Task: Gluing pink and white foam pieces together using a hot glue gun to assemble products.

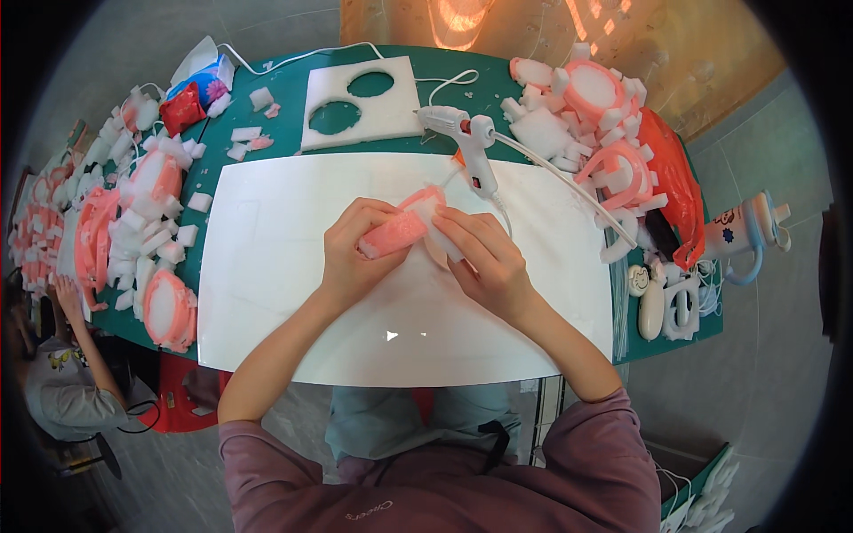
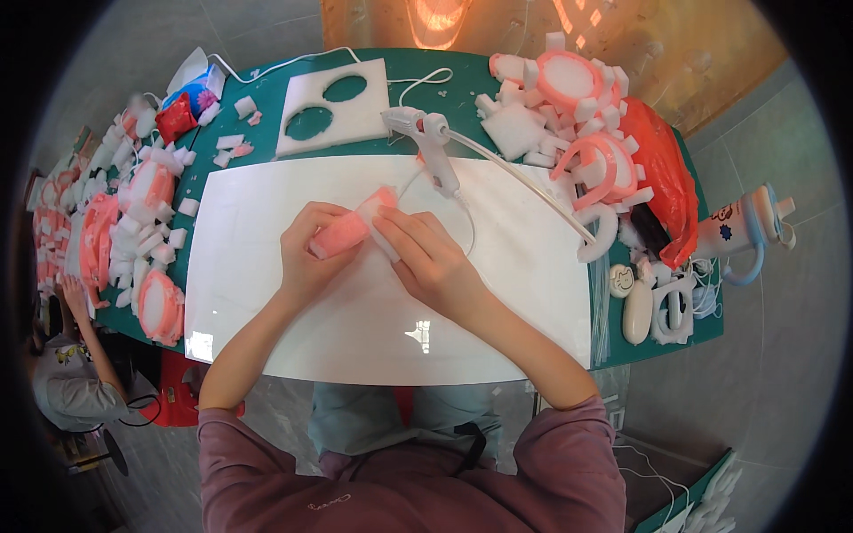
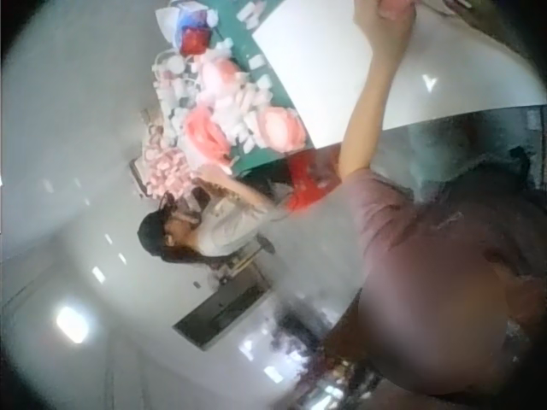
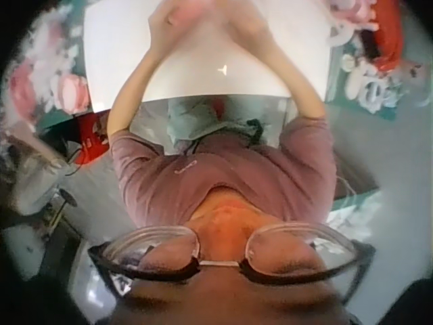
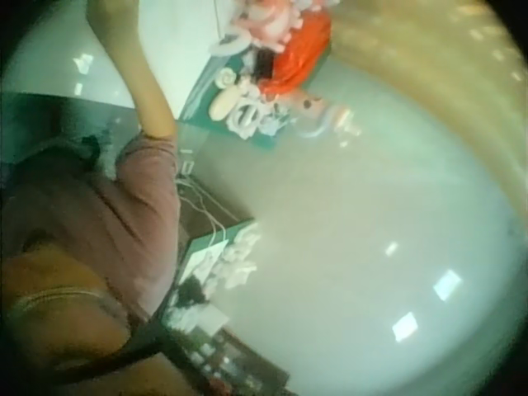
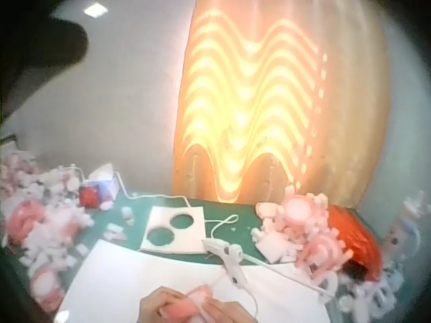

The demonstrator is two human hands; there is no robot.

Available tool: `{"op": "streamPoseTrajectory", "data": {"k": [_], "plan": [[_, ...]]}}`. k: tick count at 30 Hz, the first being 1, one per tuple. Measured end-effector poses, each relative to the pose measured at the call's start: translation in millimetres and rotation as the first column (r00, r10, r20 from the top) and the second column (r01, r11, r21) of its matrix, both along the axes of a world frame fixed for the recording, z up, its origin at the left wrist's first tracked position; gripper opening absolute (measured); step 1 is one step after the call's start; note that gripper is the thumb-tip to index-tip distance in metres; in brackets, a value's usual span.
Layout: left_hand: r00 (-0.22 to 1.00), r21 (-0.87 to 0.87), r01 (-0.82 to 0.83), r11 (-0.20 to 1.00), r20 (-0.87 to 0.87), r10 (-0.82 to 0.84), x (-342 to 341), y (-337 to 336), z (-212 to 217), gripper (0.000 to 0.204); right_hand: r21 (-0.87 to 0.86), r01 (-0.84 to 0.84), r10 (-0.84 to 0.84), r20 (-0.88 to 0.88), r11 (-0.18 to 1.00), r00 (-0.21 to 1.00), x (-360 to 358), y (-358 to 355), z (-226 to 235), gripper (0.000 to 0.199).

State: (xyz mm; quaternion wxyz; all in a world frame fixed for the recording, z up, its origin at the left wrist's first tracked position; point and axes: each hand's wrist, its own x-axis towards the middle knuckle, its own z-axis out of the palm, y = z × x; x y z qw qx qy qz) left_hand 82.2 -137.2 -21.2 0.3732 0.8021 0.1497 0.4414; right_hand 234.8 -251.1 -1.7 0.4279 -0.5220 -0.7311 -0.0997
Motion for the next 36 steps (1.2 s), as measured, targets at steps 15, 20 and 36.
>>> {"op": "streamPoseTrajectory", "data": {"k": [15, 20, 36], "plan": [[0.97, -0.156, 0.143, 0.977, -0.172, -0.169, -7, 18, 12, 0.032, 0.032, 0.075, -0.07, -0.125, 0.997, 0.99, 8, 6, -11, 0.046], [0.931, -0.08, 0.118, 0.99, -0.337, -0.138, -8, 29, 7, 0.044, -0.057, 0.057, -0.07, -0.261, 0.997, 0.963, 11, 9, -24, 0.044], [0.985, -0.199, -0.157, 0.967, -0.103, 0.138, -44, 61, 42, 0.063, -0.395, -0.245, -0.276, -0.87, 0.885, 0.408, -44, 65, -21, 0.044]]}}
